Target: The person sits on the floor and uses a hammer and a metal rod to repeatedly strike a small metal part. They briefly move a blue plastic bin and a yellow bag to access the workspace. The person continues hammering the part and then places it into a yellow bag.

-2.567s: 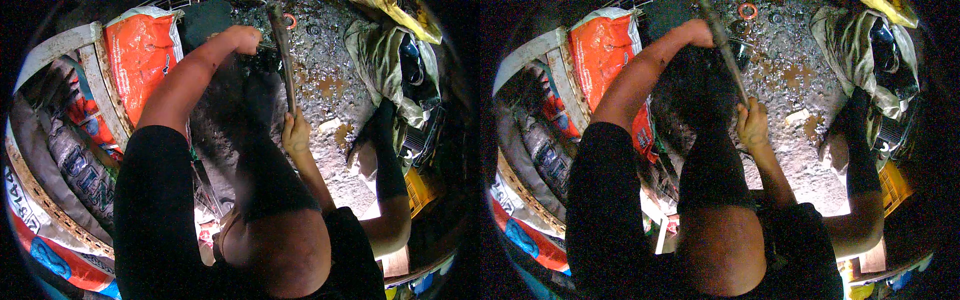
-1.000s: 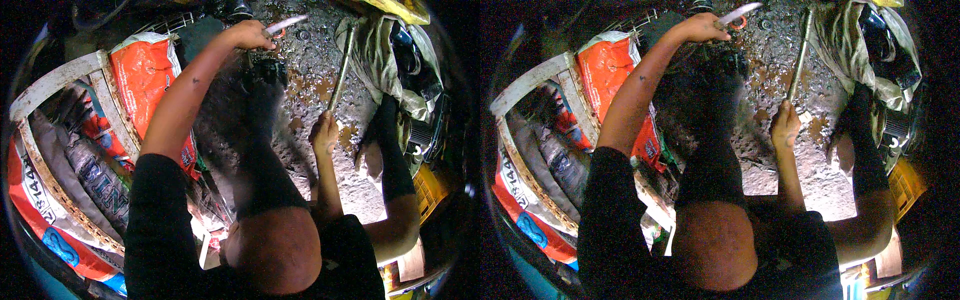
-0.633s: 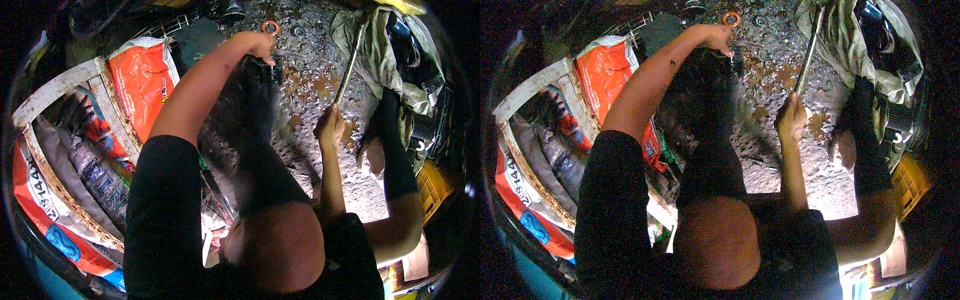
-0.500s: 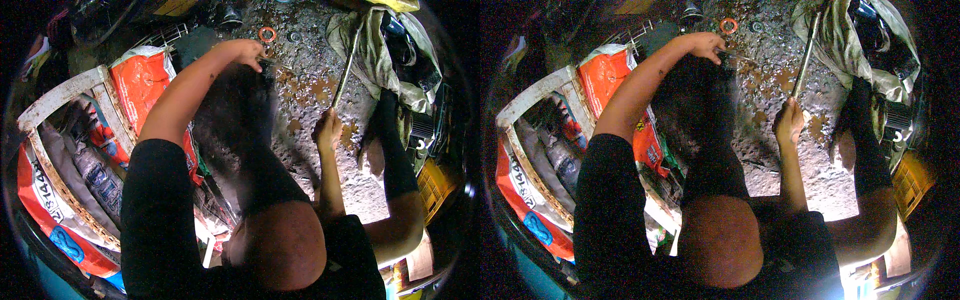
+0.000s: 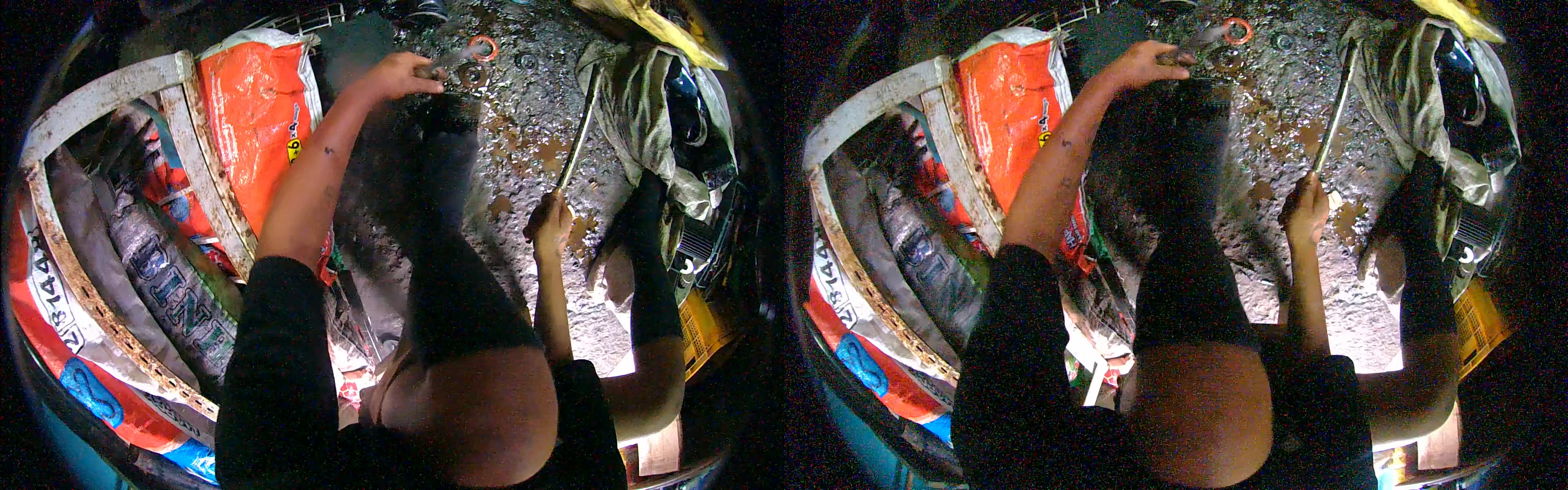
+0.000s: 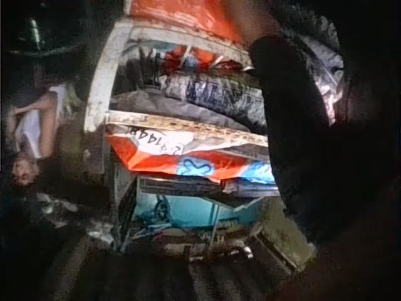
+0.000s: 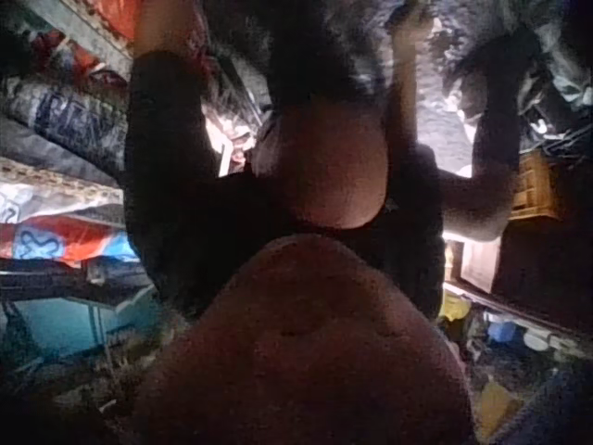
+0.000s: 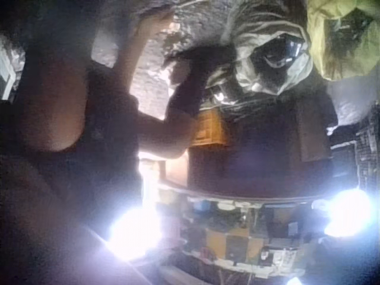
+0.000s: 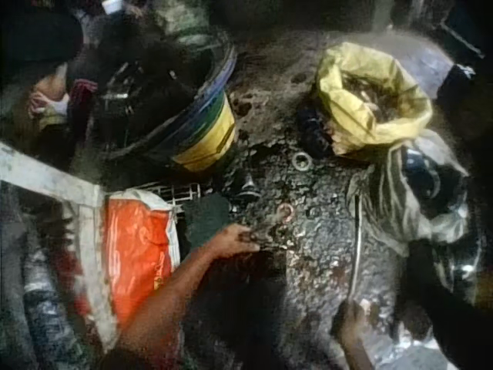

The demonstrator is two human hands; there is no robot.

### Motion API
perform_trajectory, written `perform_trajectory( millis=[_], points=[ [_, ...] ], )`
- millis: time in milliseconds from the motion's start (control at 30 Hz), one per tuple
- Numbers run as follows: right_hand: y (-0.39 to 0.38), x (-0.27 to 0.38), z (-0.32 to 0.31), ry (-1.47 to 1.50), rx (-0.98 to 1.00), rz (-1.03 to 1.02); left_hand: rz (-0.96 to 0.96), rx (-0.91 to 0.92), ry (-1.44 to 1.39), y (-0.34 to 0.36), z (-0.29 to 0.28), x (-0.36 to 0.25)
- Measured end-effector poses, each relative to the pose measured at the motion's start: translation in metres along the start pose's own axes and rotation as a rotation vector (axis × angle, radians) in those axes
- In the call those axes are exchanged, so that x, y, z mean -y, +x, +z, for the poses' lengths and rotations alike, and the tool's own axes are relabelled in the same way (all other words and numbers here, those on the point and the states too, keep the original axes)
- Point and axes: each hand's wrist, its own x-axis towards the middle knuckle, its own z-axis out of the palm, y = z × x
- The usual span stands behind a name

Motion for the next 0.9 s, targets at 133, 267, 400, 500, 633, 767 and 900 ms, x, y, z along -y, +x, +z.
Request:
perform_trajectory(
  millis=[133,267,400,500,633,767,900],
  points=[
    [-0.008,0.009,0.011,-0.071,-0.006,0.009,-0.054,-0.101,0.201,-0.030,0.014,0.011],
    [-0.010,0.008,0.013,-0.058,0.068,-0.016,0.029,-0.197,0.394,-0.041,0.030,-0.002],
    [-0.013,0.001,0.015,-0.042,0.068,-0.002,0.014,-0.157,0.483,-0.033,0.032,-0.010],
    [-0.014,-0.007,0.015,-0.111,0.049,0.013,0.085,-0.163,0.547,-0.028,0.026,-0.014],
    [-0.013,-0.027,0.007,-0.338,0.016,-0.039,0.062,-0.156,0.528,-0.023,0.027,-0.022],
    [-0.039,-0.016,0.043,-0.576,-0.024,-0.206,-0.033,-0.089,0.527,-0.020,0.030,-0.019],
    [-0.053,-0.004,0.059,-0.602,0.084,-0.348,-0.039,0.021,0.589,-0.011,0.017,-0.025]
  ],
)
